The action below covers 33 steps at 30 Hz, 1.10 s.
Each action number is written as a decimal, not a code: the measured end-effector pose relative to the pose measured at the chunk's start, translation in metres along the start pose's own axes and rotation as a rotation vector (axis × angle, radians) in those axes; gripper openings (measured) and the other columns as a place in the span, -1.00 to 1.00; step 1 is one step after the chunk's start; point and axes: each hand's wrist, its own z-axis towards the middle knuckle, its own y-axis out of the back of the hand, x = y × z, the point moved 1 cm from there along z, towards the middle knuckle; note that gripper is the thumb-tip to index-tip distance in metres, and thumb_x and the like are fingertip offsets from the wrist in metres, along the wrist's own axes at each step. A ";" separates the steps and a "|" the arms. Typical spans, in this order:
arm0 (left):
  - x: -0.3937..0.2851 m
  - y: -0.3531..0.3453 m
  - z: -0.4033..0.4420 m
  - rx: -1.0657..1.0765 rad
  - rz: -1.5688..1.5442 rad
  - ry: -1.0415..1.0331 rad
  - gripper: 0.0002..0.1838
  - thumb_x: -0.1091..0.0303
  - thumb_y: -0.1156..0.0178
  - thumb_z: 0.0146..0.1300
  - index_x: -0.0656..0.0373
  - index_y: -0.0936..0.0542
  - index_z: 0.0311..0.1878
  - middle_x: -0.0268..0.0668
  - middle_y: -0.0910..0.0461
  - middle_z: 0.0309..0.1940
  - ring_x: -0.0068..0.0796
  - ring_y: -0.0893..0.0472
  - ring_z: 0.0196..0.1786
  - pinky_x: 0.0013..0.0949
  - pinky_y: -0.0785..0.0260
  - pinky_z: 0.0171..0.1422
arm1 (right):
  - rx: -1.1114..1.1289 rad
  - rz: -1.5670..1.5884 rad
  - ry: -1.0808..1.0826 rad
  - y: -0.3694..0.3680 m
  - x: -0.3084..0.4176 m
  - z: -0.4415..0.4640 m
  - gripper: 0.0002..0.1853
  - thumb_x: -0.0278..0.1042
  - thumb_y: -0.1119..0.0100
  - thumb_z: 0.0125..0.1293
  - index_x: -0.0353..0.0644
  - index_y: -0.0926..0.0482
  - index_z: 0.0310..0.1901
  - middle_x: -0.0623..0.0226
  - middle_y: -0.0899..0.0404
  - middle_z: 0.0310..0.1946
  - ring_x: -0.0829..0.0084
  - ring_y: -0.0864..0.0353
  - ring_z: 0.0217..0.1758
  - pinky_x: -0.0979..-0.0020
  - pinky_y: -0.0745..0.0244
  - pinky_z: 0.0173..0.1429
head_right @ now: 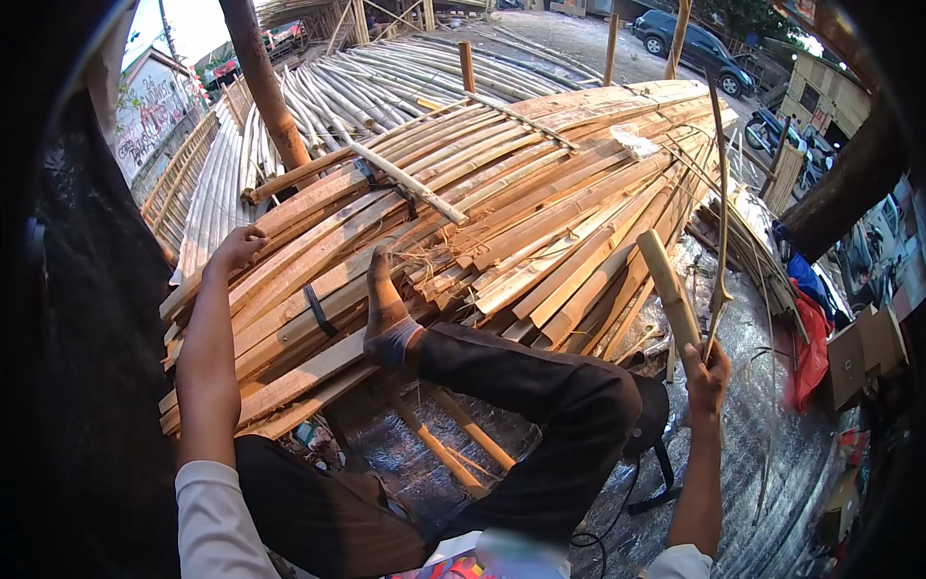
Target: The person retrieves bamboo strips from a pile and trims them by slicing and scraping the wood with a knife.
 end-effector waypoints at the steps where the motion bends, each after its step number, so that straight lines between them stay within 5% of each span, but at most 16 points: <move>1: 0.004 -0.002 0.004 -0.013 -0.027 -0.016 -0.60 0.14 -0.34 0.25 0.19 -0.63 0.04 -0.14 -0.68 -0.25 -0.40 -0.65 -0.34 -0.31 -0.48 -0.14 | 0.119 0.096 -0.097 -0.039 0.055 -0.012 -0.75 -0.31 -0.26 0.34 -0.01 -0.36 -0.41 0.68 -0.20 -0.67 0.81 -0.10 -0.72 0.63 0.01 -0.66; 7: -0.003 -0.012 0.006 0.046 0.098 -0.047 -0.61 0.08 -0.34 0.24 0.20 -0.66 -0.04 -0.23 -0.65 -0.42 -0.44 -0.56 -0.48 -0.32 -0.46 -0.29 | 0.767 0.443 -0.344 -0.198 0.142 -0.058 -0.67 -0.10 -0.19 0.45 -0.11 -0.47 -0.42 0.68 -0.23 -0.62 0.81 -0.14 -0.61 0.61 0.02 -0.56; 11: -0.046 -0.022 -0.007 -0.084 0.156 -0.294 -0.36 -0.29 -0.20 0.27 0.22 -0.64 -0.06 -0.19 -0.62 -0.30 -0.49 -0.57 -0.33 -0.36 -0.47 -0.19 | 1.011 0.355 -0.307 -0.270 0.155 -0.102 -0.61 0.03 -0.09 0.49 -0.14 -0.51 -0.33 0.71 -0.16 -0.57 0.78 -0.08 -0.54 0.61 0.03 -0.50; 13: -0.081 -0.025 -0.025 0.114 -0.306 -0.284 -0.06 -0.59 0.19 0.24 0.17 -0.53 0.16 -0.20 -0.61 -0.19 -0.48 -0.58 -0.19 -0.40 -0.44 -0.11 | 1.148 0.468 -0.387 -0.293 0.152 -0.116 -0.56 0.14 0.03 0.52 -0.04 -0.40 -0.37 0.73 -0.14 -0.58 0.81 -0.05 -0.60 0.64 0.07 -0.56; 15: -0.109 -0.032 -0.040 0.171 -0.669 -0.329 0.02 -0.65 0.31 0.21 0.13 -0.38 0.32 -0.21 -0.60 -0.14 -0.44 -0.58 -0.15 -0.35 -0.44 -0.08 | 1.157 0.523 -0.362 -0.313 0.153 -0.128 -0.52 0.18 0.08 0.52 -0.08 -0.43 -0.35 0.71 -0.15 -0.57 0.79 -0.06 -0.57 0.63 0.06 -0.53; 19: -0.149 -0.026 -0.056 0.127 -1.268 -0.398 -0.02 -0.61 0.36 0.27 0.08 -0.23 0.41 -0.14 -0.59 0.00 -0.30 -0.60 -0.11 -0.15 -0.47 0.06 | 1.168 0.471 -0.232 -0.338 0.156 -0.145 -0.55 0.08 0.09 0.56 -0.07 -0.39 -0.42 0.71 -0.13 -0.53 0.77 -0.05 -0.51 0.59 0.04 -0.47; 22: -0.159 -0.018 -0.048 0.048 -1.418 -0.359 -0.18 -0.46 0.23 0.38 0.08 -0.28 0.37 -0.15 -0.59 -0.03 -0.35 -0.59 -0.16 -0.17 -0.48 0.05 | 1.223 0.433 -0.421 -0.339 0.160 -0.154 -0.48 0.14 0.15 0.56 -0.16 -0.46 -0.37 0.65 -0.22 -0.54 0.75 -0.14 -0.49 0.61 -0.05 -0.44; 24: -0.163 -0.018 -0.042 -0.157 -1.315 -0.307 -0.42 -0.20 -0.01 0.44 0.08 -0.37 0.25 -0.20 -0.57 -0.13 -0.44 -0.57 -0.23 -0.30 -0.52 -0.07 | 1.220 0.454 -0.397 -0.342 0.155 -0.158 -0.47 0.16 0.15 0.56 -0.19 -0.49 -0.32 0.62 -0.26 -0.52 0.73 -0.18 -0.47 0.60 -0.11 -0.41; 27: -0.167 -0.022 -0.042 -0.181 -1.450 -0.255 -0.60 0.01 -0.19 0.41 0.07 -0.41 0.10 -0.27 -0.53 -0.21 -0.54 -0.53 -0.33 -0.43 -0.52 -0.24 | 1.210 0.501 -0.361 -0.342 0.147 -0.159 -0.46 0.17 0.13 0.55 -0.23 -0.53 -0.21 0.55 -0.37 -0.46 0.69 -0.27 -0.41 0.56 -0.24 -0.34; 29: -0.170 -0.023 -0.042 -0.255 -1.446 -0.231 -0.59 -0.03 -0.25 0.36 0.11 -0.46 -0.01 -0.35 -0.45 -0.24 -0.64 -0.46 -0.49 -0.62 -0.40 -0.47 | 1.216 0.535 -0.350 -0.344 0.144 -0.162 -0.46 0.17 0.11 0.54 -0.25 -0.55 -0.16 0.51 -0.42 -0.42 0.66 -0.31 -0.38 0.54 -0.31 -0.29; 33: -0.178 -0.017 -0.055 -0.296 -1.401 -0.202 -0.61 0.03 -0.26 0.36 0.08 -0.38 -0.05 -0.33 -0.48 -0.33 -0.70 -0.39 -0.59 -0.61 -0.33 -0.58 | 1.038 0.465 -0.186 -0.348 0.143 -0.163 -0.48 0.12 -0.03 0.50 -0.30 -0.56 -0.09 0.39 -0.56 -0.32 0.59 -0.48 -0.34 0.52 -0.43 -0.22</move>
